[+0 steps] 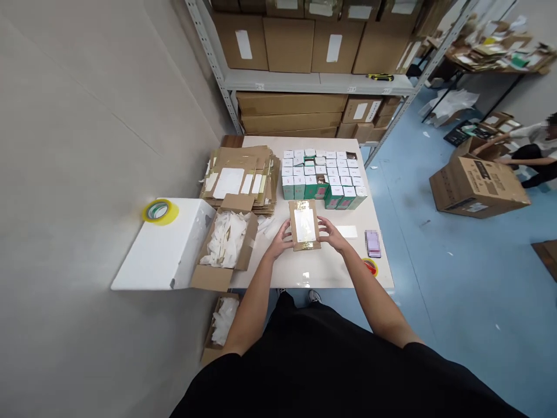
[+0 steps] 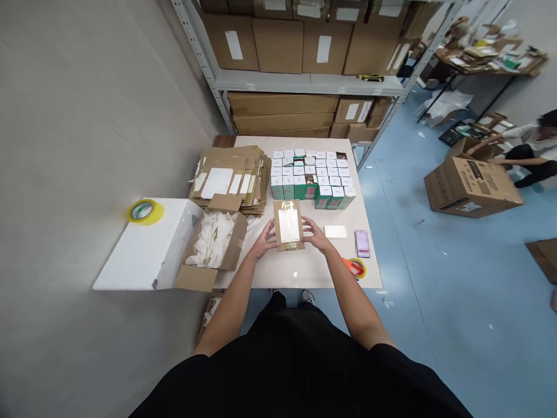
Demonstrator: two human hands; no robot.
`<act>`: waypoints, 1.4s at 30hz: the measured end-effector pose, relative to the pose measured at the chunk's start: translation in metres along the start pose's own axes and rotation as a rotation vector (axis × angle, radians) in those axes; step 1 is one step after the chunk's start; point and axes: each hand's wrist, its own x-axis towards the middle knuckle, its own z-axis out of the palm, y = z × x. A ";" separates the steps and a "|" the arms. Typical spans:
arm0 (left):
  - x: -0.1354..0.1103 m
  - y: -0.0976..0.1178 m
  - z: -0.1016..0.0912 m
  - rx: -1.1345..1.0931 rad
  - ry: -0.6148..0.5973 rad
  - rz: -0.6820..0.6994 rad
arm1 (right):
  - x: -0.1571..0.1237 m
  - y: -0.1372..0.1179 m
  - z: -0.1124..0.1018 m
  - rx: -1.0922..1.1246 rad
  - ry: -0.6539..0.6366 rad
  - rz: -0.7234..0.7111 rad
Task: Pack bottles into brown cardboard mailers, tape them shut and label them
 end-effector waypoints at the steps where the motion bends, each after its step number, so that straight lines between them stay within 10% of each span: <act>1: -0.002 0.004 0.006 -0.007 0.017 -0.008 | 0.001 -0.006 -0.007 -0.007 -0.035 -0.016; 9: -0.046 0.033 0.043 0.054 0.225 0.020 | 0.001 -0.035 -0.030 -0.058 -0.285 -0.101; 18: -0.143 0.049 0.058 -0.021 0.504 0.085 | -0.003 -0.060 0.031 -0.053 -0.602 -0.154; 28: -0.339 0.014 0.079 -0.101 0.947 0.168 | -0.067 -0.050 0.199 -0.088 -1.025 -0.167; 35: -0.508 -0.036 0.128 -0.173 1.262 0.170 | -0.191 -0.015 0.320 -0.150 -1.293 -0.114; 42: -0.675 -0.096 0.217 -0.160 1.592 0.214 | -0.350 0.046 0.429 -0.280 -1.521 -0.046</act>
